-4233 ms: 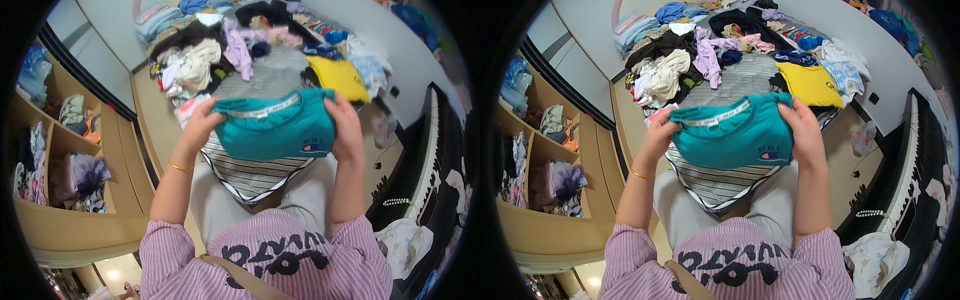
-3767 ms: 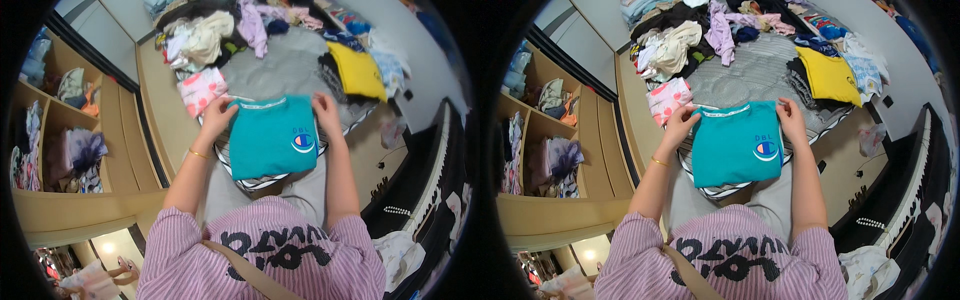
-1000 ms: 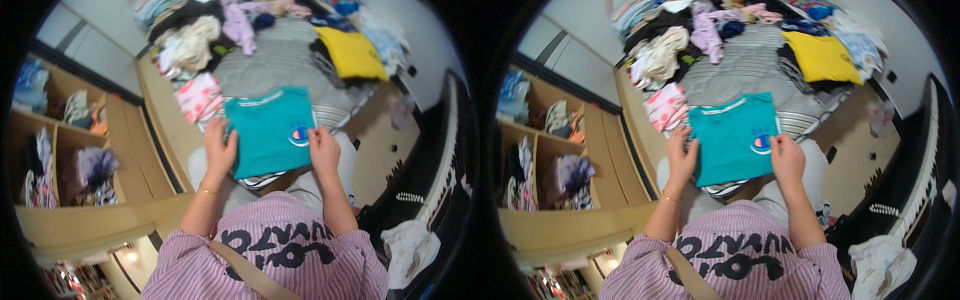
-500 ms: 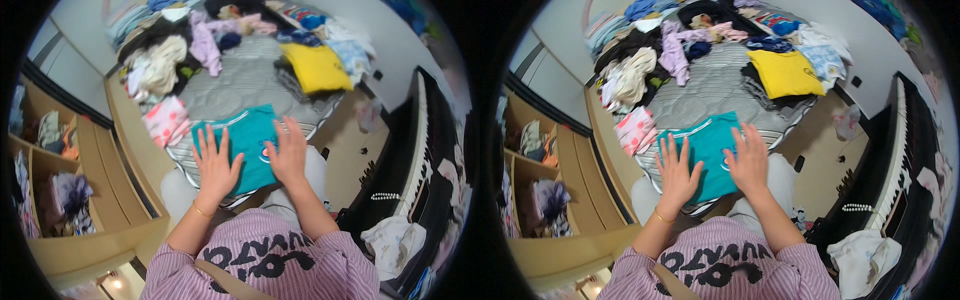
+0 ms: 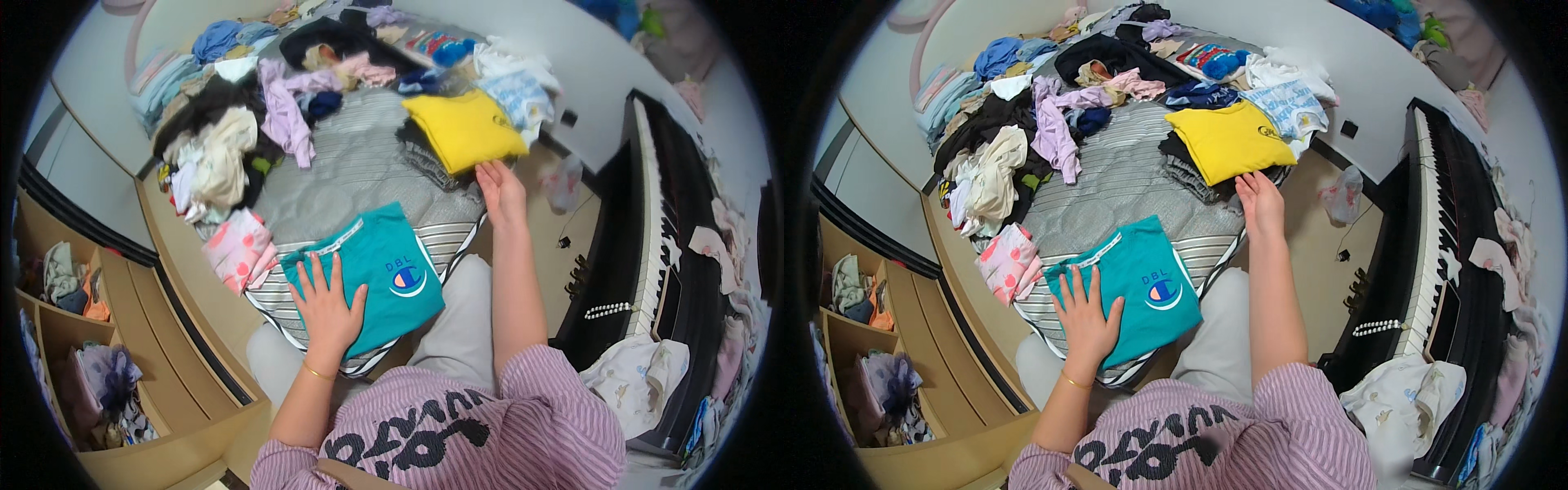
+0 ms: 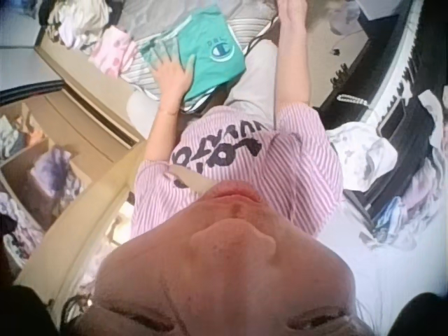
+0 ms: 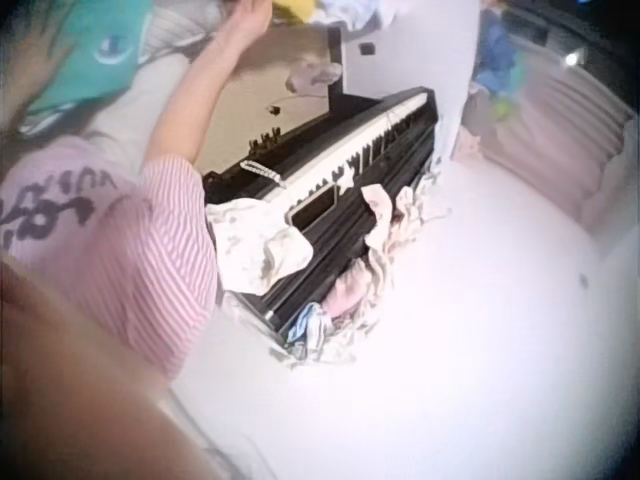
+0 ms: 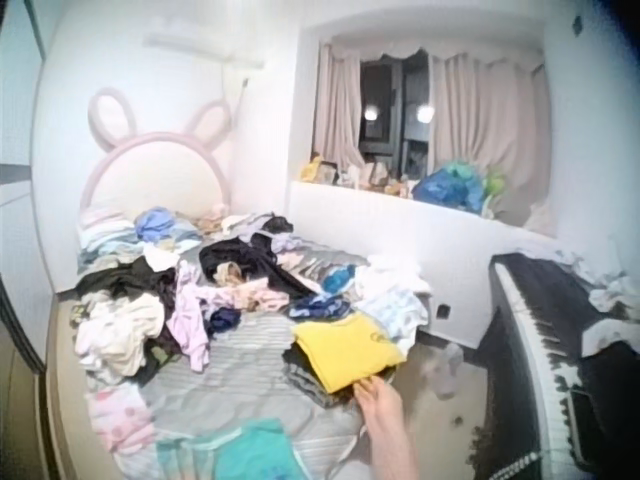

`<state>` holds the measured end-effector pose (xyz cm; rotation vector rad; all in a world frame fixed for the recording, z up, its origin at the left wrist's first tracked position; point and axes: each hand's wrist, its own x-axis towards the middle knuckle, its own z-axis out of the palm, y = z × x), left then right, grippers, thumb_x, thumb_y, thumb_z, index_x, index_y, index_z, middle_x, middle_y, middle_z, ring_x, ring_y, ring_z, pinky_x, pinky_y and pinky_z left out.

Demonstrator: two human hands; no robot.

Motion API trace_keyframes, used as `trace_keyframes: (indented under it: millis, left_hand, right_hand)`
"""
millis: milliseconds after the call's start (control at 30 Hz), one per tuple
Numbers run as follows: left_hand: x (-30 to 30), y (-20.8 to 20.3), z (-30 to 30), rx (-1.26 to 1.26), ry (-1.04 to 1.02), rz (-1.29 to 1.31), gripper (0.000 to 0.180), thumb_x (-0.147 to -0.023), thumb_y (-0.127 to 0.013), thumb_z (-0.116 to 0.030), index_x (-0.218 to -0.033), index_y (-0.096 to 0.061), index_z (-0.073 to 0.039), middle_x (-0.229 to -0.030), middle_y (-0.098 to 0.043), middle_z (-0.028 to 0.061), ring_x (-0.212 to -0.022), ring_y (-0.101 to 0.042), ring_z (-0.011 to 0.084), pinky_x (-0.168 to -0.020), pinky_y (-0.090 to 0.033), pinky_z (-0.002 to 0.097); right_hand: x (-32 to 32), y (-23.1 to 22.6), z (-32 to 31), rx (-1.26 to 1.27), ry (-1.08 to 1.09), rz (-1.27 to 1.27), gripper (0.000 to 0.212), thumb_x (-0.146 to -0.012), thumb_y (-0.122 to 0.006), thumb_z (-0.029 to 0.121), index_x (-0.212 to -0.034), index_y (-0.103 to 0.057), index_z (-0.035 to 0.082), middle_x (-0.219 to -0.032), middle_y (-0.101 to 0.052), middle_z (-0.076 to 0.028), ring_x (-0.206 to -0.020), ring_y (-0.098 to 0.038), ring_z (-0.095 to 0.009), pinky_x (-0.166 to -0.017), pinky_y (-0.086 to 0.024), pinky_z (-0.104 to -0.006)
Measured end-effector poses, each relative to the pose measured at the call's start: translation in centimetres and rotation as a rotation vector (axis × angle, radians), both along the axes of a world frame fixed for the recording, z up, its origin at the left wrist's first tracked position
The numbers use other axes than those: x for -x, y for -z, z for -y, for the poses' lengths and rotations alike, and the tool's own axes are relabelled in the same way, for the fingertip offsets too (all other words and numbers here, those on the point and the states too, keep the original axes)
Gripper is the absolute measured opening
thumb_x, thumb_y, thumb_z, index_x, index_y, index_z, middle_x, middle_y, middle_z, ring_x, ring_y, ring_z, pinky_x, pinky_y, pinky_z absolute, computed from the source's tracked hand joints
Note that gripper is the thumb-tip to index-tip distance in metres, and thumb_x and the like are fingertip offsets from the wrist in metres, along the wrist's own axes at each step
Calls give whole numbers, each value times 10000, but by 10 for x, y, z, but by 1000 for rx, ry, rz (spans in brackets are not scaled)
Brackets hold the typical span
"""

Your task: The person sits on a bed and folds several pieces of clothing by hand, including a white cloth, a pink cloth, a blue patterned cloth, and a green shirt. Each item is smoothed, folded into a compact rectangle, and placed on a growing stack on the bed.

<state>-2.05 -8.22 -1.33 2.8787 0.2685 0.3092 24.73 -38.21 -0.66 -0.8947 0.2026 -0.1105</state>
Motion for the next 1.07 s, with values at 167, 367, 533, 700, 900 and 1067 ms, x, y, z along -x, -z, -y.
trace_keyframes:
  millis: [167,367,533,700,900,1067]
  left_hand:
    - [1,-4,-3,12,-7,13,752,-994,-607,-510,-1607,-417,-118,-1705,-247,239,-1566,-192,492,-1219,-115,702]
    - [1,-3,-3,4,0,25,748,-988,-619,-506,-1601,-427,-123,-1697,-264,242,-1559,-208,497,-1215,-129,703]
    - [2,-2,-5,8,-5,41,746,-983,-615,-522,-1582,-455,-107,-1689,-279,248,-1551,-218,503,-1212,-135,706]
    - [1,-5,-1,28,13,37,744,-984,-628,-502,-1593,-437,-117,-1695,-270,241,-1555,-214,499,-1213,-131,703]
    - [3,-5,-6,23,-15,36,743,-984,-629,-502,-1587,-445,-110,-1692,-276,243,-1559,-204,497,-1212,-124,706]
    - [3,-3,-6,35,-3,36,762,-976,-642,-507,-1596,-436,-115,-1694,-276,239,-1565,-195,489,-1215,-111,707]
  right_hand:
    - [-28,1,6,-227,-120,-149,159,-1051,-594,141,-1103,-599,-9,-1091,-659,-167,-1042,-672,-280,-960,-586,-407]
    - [-63,2,14,-111,-110,-193,222,-1017,-694,286,-1079,-639,80,-981,-694,-62,-933,-671,-187,-755,-547,-294]
    - [-75,-17,-5,-184,-36,-172,264,-1022,-679,231,-1212,-629,54,-1151,-677,-99,-1021,-679,-258,-911,-577,-377]
    - [-99,-23,23,-511,-176,-109,321,-1027,-663,237,-1258,-590,27,-1240,-650,-135,-1142,-655,-328,-1017,-548,-457]
    - [-88,-39,-7,-317,-208,-258,406,-1049,-631,280,-1364,-543,39,-1322,-645,-145,-1267,-616,-344,-1080,-507,-523]
    - [-98,-11,-1,-209,-177,-140,537,-1037,-666,263,-1499,-469,72,-1498,-568,-129,-1380,-548,-349,-1146,-461,-568]
